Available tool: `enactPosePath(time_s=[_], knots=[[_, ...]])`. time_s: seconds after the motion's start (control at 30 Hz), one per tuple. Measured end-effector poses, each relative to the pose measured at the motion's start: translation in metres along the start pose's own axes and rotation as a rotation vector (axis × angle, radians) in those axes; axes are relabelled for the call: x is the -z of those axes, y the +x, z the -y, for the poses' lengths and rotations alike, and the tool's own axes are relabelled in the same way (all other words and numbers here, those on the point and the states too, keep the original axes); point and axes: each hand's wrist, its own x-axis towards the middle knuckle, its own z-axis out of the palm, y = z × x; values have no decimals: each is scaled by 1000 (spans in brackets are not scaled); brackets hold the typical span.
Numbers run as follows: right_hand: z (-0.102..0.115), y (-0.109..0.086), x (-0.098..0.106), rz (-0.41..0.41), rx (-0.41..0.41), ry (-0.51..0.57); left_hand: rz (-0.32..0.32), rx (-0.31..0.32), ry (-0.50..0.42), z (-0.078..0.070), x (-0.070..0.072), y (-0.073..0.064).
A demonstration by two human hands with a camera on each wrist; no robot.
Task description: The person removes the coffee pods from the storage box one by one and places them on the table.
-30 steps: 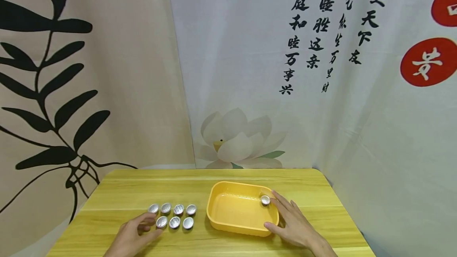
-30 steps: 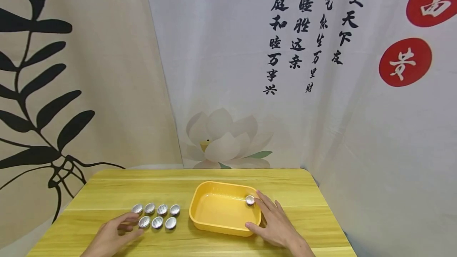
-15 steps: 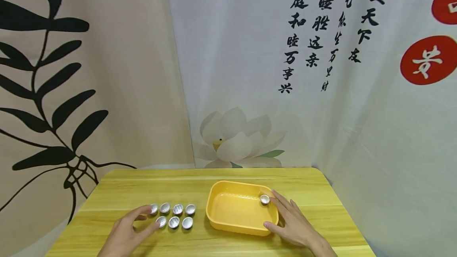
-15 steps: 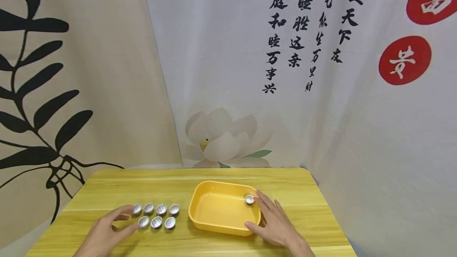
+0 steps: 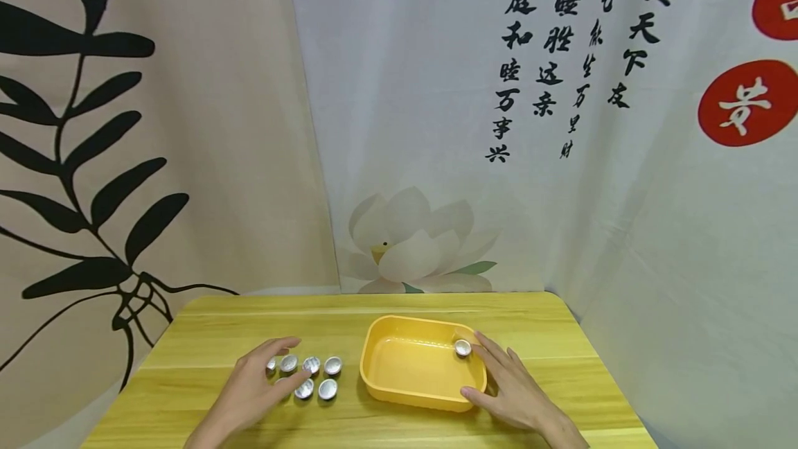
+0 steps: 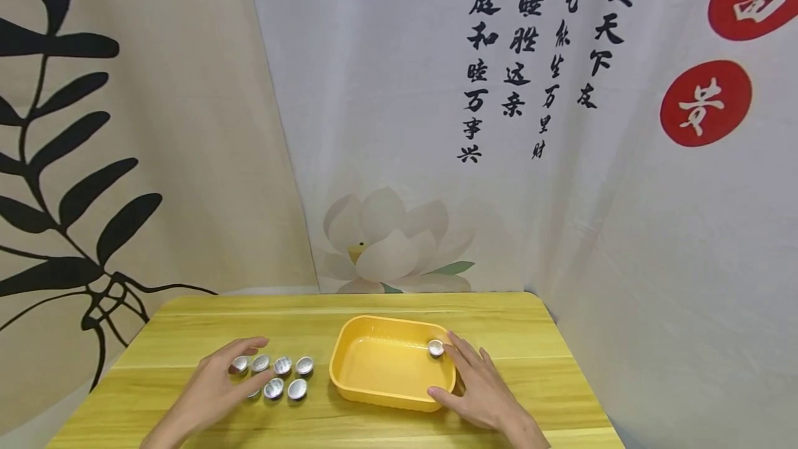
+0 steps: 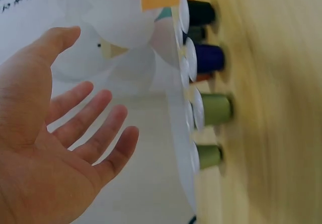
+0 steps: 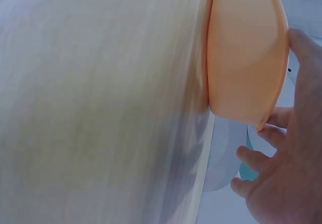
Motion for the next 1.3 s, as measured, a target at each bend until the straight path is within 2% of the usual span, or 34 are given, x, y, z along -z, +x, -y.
enactPosePath(time_s=[0.23, 0.47, 0.63, 1.0, 1.3], knots=[[-1, 0, -2, -20, 10, 1, 65, -33, -47, -23, -13, 20], [-1, 0, -2, -14, 5, -1, 103, -126, -72, -44, -29, 39], [-1, 0, -1, -20, 9, -7, 125, -166, -88, -56, -41, 50], [-1, 1, 0, -16, 13, -4, 224, -293, -149, -81, -66, 72], [-2, 1, 0, -11, 10, 0, 292, -329, -149, -99, -89, 86]])
